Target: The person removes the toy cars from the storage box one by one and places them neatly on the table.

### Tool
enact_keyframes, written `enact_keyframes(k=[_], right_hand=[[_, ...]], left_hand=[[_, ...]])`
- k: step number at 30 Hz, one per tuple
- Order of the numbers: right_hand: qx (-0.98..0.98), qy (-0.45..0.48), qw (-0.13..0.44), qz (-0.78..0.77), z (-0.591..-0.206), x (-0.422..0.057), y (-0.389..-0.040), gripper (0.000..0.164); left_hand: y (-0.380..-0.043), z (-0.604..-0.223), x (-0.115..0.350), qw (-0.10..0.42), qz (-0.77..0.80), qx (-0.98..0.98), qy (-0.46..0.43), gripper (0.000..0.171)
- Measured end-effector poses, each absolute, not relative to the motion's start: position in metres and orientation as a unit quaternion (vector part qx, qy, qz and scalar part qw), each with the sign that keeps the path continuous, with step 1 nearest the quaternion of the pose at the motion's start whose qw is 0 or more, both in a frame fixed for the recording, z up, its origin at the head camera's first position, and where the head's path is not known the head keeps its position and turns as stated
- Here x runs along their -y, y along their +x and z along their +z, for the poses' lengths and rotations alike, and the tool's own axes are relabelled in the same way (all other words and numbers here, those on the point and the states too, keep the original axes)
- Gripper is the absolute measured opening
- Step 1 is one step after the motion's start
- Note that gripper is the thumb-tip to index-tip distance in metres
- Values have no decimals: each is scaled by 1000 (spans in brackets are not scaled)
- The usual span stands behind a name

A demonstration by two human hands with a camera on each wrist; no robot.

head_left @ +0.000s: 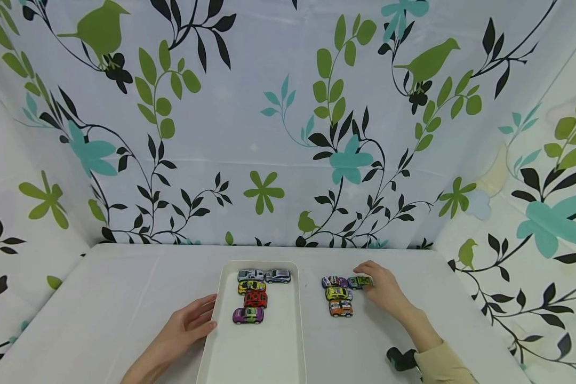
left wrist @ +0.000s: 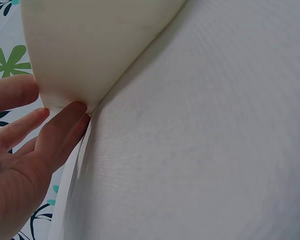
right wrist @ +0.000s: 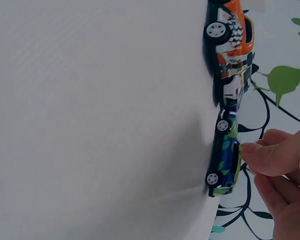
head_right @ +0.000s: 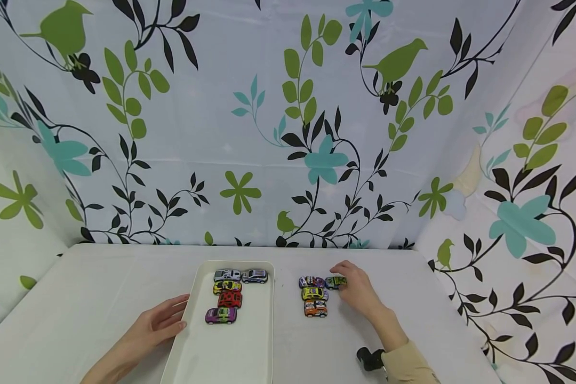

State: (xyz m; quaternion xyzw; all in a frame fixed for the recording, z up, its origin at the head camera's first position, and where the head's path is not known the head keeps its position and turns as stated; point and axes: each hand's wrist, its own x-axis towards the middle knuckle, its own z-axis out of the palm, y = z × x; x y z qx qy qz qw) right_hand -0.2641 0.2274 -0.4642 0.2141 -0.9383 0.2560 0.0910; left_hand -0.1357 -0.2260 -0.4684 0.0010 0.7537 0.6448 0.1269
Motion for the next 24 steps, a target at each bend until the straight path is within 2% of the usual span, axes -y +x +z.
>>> enact_keyframes(k=[15, 24], right_hand=[[919, 284, 81, 262, -427, -165, -255, 38], [907, 314, 66, 272, -420, -128, -252, 36]], left_hand=[[-134, -466, 228, 128, 643, -755, -12, 70], [-136, -467, 226, 131, 654, -745, 4, 70]])
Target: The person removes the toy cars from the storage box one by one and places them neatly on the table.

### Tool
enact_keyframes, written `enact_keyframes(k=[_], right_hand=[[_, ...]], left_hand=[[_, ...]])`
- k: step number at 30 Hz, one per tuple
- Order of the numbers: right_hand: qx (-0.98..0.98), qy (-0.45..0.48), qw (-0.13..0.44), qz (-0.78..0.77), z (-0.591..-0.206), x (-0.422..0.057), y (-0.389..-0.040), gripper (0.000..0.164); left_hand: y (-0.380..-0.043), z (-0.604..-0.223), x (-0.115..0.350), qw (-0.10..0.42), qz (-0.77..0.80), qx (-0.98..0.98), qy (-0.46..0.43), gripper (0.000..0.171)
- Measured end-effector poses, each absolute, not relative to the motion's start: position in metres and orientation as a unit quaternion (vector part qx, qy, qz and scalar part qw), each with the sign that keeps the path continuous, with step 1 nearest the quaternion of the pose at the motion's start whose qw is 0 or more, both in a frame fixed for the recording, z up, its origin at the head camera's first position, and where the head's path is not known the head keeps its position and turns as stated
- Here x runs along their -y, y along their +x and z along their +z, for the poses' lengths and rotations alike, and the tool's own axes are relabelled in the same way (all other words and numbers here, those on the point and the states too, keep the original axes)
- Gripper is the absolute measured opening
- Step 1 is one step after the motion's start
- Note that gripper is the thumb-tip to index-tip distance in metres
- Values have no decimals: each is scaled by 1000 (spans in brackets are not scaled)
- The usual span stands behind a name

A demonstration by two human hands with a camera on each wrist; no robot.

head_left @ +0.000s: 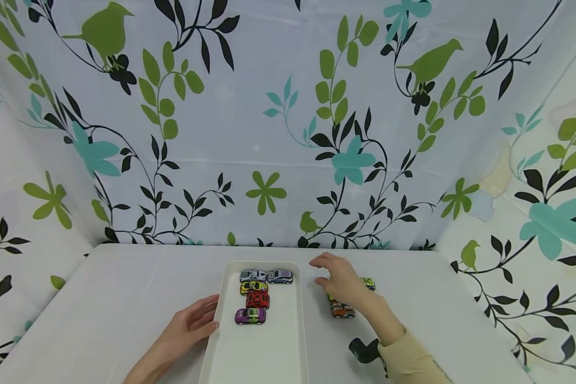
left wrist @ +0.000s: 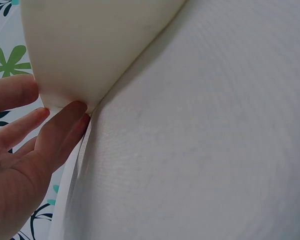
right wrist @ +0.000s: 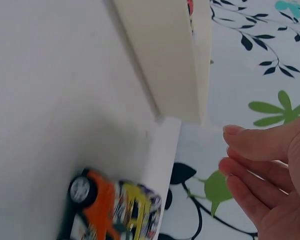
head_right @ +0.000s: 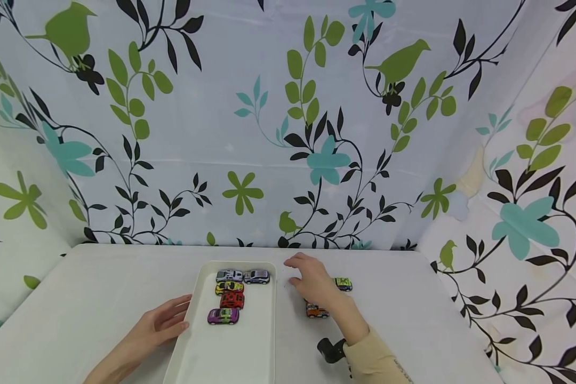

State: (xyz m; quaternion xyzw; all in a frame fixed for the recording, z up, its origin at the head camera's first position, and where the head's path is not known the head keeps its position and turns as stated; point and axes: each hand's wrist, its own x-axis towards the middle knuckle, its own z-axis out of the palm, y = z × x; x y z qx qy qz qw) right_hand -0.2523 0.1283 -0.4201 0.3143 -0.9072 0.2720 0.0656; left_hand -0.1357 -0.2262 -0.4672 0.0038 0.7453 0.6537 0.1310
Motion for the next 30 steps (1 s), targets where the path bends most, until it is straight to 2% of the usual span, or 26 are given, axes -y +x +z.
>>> enact_keyframes(k=[12, 21, 30], right_hand=[[897, 333, 23, 289, -424, -89, -258, 35], [911, 293, -24, 290, -418, -57, -259, 34], [927, 271, -25, 260, -427, -42, -263, 33]], left_hand=[[-135, -466, 225, 129, 653, -747, 1, 70], [-135, -470, 228, 129, 654, -745, 20, 69], [-136, -467, 226, 132, 655, -744, 1, 70]])
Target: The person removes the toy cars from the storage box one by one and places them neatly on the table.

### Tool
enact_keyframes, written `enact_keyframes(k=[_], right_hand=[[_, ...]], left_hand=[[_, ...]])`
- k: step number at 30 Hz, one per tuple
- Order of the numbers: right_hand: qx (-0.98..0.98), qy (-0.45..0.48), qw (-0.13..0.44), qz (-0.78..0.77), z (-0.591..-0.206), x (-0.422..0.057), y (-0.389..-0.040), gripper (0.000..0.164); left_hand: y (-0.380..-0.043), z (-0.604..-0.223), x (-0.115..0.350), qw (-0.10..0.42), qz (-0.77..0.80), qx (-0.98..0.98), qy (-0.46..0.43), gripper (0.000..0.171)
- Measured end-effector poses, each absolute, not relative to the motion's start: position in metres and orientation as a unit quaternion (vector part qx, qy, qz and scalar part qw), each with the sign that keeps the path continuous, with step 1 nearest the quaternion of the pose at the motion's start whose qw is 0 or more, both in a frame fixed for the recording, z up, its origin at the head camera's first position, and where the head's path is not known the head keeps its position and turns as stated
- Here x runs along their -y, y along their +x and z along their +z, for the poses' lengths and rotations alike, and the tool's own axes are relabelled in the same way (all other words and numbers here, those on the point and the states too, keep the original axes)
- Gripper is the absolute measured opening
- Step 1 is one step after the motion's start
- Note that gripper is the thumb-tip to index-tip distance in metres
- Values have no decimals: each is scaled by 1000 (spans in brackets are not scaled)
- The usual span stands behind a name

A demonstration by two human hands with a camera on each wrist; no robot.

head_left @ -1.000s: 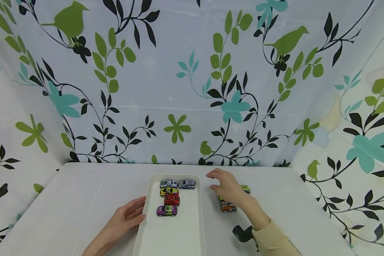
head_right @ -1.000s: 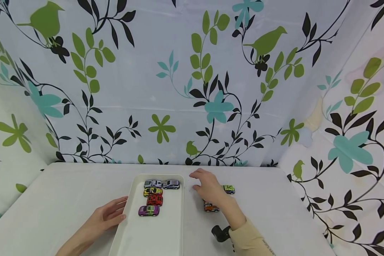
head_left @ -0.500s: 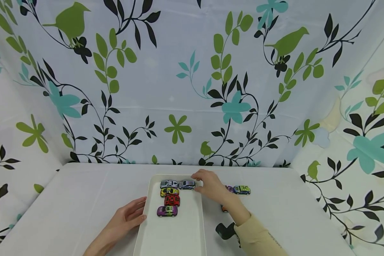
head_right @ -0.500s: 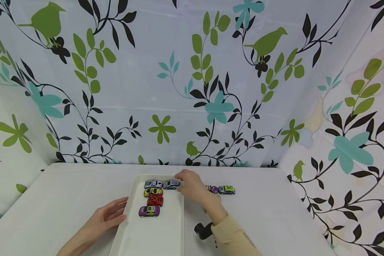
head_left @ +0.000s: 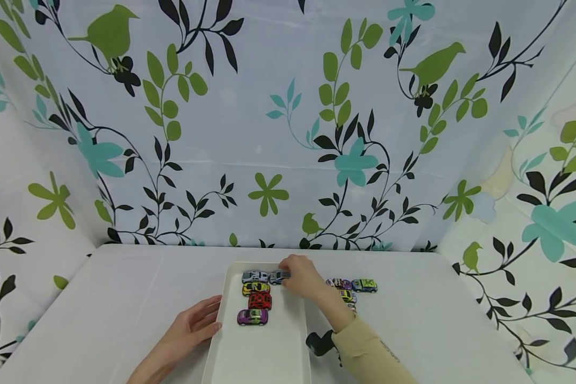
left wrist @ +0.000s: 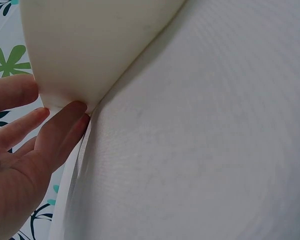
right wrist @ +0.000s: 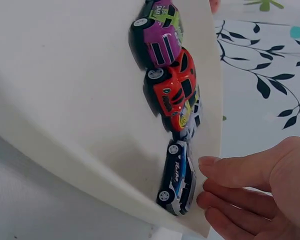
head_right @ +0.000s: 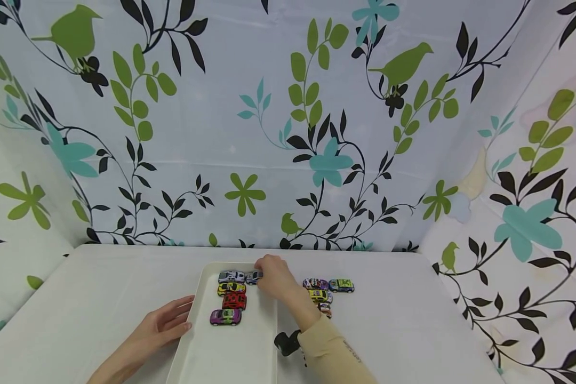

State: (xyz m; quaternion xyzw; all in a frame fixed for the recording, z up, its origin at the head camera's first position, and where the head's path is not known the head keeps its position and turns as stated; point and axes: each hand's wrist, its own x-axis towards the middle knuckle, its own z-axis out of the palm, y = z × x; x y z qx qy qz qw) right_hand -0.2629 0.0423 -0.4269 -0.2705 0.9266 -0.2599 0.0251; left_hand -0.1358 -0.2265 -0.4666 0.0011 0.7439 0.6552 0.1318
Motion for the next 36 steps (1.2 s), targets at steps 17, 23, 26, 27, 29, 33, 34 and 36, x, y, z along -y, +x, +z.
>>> enact_keyframes(k=[17, 23, 26, 27, 29, 33, 34, 36], right_hand=[[-936, -276, 29, -214, -435, -44, -267, 31], [-931, -315, 1, -182, -444, -47, -268, 31], [-926, -330, -17, -180, -447, -49, -268, 29], [-925, -334, -21, -181, -448, -49, -268, 29], [-923, -338, -25, -183, -449, -50, -267, 27], [-921, -340, -25, -190, -449, -50, -267, 26], [-920, -340, -24, -193, -450, -51, -266, 26], [-918, -340, -23, -201, -449, -52, -266, 26]], left_hand=[[-137, -465, 223, 128, 651, -749, -6, 69], [-137, -466, 223, 128, 649, -750, -10, 69], [-137, -467, 223, 130, 649, -749, -13, 69], [-136, -467, 224, 130, 650, -749, -13, 69], [-136, -467, 224, 131, 652, -747, -11, 69], [-135, -468, 225, 132, 653, -745, -10, 69], [-135, -468, 225, 132, 653, -746, -9, 69], [-135, -469, 225, 132, 652, -746, -8, 69]])
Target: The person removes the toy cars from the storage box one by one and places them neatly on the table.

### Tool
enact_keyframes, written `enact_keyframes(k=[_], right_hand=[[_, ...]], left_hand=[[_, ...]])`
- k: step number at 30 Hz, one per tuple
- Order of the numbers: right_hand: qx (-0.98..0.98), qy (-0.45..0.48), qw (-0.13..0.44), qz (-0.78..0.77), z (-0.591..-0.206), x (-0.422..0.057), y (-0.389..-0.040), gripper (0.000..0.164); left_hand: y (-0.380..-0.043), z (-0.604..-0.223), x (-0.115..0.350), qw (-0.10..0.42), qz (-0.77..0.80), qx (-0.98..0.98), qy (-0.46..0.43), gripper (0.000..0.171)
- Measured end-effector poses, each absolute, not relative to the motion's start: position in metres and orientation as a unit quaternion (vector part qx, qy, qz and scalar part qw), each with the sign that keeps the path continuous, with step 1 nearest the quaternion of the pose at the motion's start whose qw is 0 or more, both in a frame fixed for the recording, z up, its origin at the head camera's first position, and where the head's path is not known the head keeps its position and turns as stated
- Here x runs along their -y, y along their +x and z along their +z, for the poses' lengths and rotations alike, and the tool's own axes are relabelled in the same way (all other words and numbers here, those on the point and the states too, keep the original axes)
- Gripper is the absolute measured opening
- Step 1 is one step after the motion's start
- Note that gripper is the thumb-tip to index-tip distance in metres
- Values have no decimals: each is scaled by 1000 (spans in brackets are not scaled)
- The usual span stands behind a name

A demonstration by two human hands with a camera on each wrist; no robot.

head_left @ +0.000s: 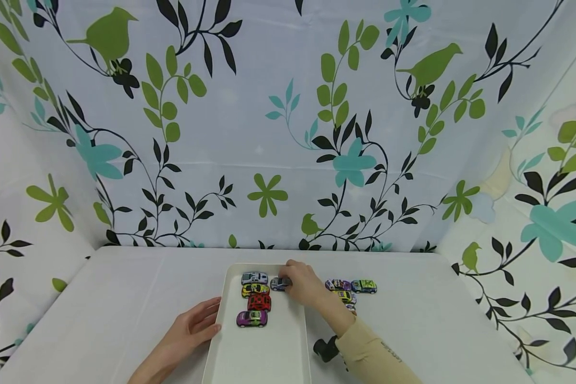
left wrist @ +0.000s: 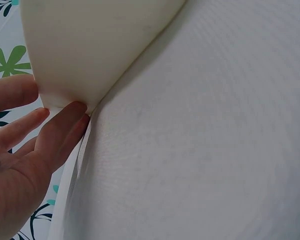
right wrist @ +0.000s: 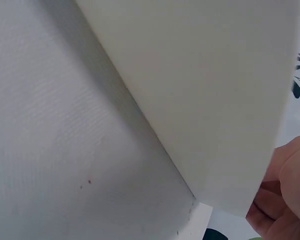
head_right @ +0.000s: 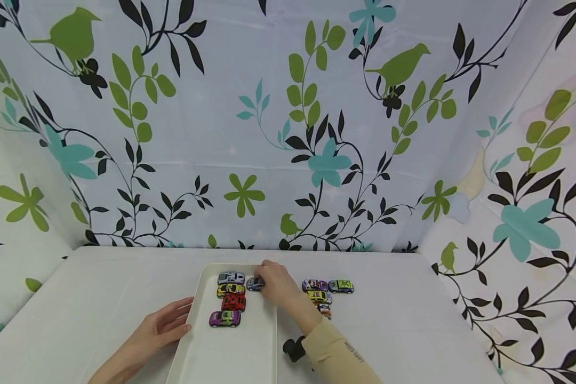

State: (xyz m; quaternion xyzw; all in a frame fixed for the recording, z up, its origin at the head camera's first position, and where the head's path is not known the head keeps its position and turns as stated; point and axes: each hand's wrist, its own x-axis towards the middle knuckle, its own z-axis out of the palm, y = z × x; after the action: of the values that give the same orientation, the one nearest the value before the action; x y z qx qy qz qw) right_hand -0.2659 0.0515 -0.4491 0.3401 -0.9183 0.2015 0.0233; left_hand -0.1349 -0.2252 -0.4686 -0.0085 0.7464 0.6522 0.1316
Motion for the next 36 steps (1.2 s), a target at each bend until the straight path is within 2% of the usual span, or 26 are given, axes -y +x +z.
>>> enact_keyframes(k=[12, 19, 36], right_hand=[[903, 363, 23, 229, -424, -68, -257, 29], [902, 365, 46, 227, -423, -83, -257, 26], [900, 339, 55, 269, -423, -108, -248, 26]], left_hand=[[-135, -470, 225, 134, 649, -749, -12, 69], [-135, -469, 225, 132, 646, -752, -10, 69], [-135, -469, 225, 130, 643, -754, -15, 69]])
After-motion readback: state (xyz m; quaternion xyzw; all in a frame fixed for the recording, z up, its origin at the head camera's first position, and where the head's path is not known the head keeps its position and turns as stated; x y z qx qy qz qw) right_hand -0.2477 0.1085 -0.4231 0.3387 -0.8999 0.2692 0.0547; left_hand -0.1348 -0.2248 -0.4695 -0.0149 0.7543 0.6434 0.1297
